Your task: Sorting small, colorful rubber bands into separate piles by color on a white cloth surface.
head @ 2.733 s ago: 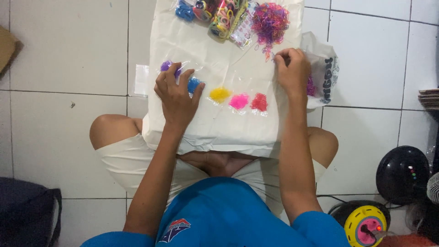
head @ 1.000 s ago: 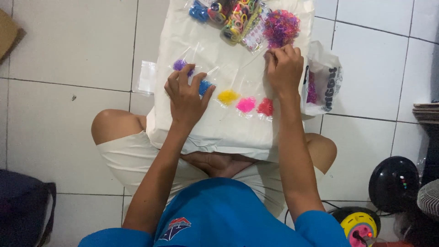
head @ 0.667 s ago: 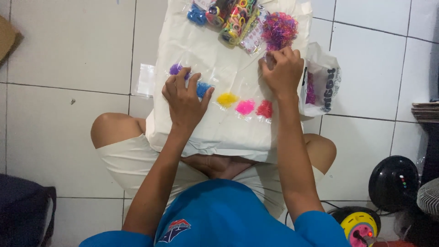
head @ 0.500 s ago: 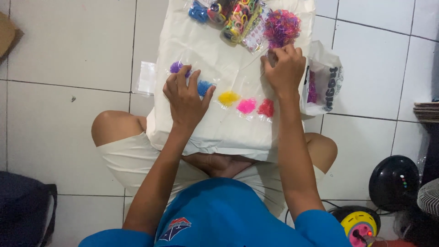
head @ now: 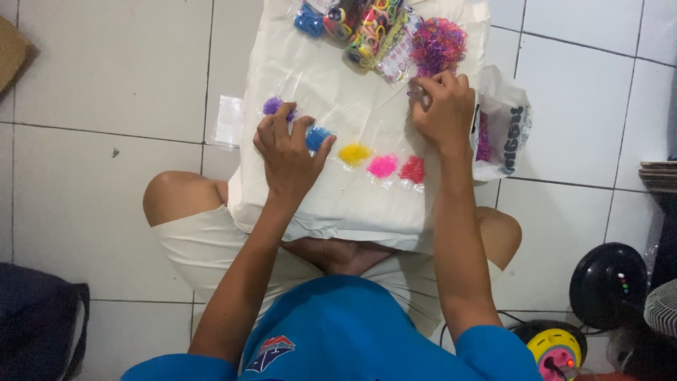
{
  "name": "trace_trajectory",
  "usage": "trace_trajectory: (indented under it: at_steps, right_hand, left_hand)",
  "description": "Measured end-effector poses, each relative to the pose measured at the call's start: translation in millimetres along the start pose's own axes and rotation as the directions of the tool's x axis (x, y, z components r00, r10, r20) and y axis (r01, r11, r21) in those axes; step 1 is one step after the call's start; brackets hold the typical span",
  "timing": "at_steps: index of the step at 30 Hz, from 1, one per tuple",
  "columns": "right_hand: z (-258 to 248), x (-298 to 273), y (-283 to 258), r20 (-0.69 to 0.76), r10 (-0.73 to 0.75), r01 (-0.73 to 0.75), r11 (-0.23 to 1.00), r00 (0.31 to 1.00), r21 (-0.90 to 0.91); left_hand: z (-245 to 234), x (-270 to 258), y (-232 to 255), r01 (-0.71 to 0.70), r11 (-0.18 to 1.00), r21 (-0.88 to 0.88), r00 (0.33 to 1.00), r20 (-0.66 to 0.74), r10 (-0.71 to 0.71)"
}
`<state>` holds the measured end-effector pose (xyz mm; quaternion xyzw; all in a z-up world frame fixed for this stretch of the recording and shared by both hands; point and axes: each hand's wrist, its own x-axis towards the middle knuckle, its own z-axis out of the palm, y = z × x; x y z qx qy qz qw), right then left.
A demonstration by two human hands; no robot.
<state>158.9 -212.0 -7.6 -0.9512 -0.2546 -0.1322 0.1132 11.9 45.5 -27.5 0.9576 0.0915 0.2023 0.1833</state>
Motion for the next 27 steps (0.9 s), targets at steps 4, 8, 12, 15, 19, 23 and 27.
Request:
trace_trajectory:
  at_steps: [4, 8, 12, 15, 19, 23, 27]
  right_hand:
    - [-2.4, 0.4, 3.9, 0.006, -0.008, 0.008, 1.000, 1.000, 0.027]
    - [-0.4, 0.2, 5.1, 0.001, -0.025, 0.025, 1.000, 1.000, 0.016]
    - [6.8, -1.7, 7.3, -0.018, -0.020, 0.020, 1.000, 1.000, -0.011]
    - [6.4, -2.5, 1.3, -0.026, -0.034, 0.033, 0.999, 0.999, -0.039]
    - [7.5, -2.5, -7.5, -0.013, -0.023, 0.022, 0.997, 1.000, -0.074]
    - [1.6, -12.7, -13.9, -0.032, -0.006, 0.005, 0.999, 0.999, -0.042]
    - [-14.9, -29.8, -14.9, -0.068, 0.127, -0.113, 0.979, 0.990, 0.172]
  left_hand:
    - [0.1, -0.6, -0.9, 0.009, 1.000, -0.002, 1.000, 0.001, -0.009]
    - [1.4, -0.3, -0.9, 0.013, 1.000, -0.022, 1.000, 0.002, -0.013]
    - [1.9, -1.0, -2.6, 0.008, 1.000, -0.024, 1.000, 0.003, -0.008]
    - [0.9, -0.1, -1.2, 0.014, 0.999, -0.033, 1.000, -0.017, -0.015]
    - [0.7, 0.3, -2.3, 0.026, 0.998, -0.063, 0.999, -0.030, -0.028]
    - [-15.0, 3.7, -2.9, 0.168, 0.968, -0.188, 0.973, -0.124, -0.193]
    - [-10.2, 11.7, -26.8, 0.316, 0.920, -0.231, 0.925, -0.143, -0.353]
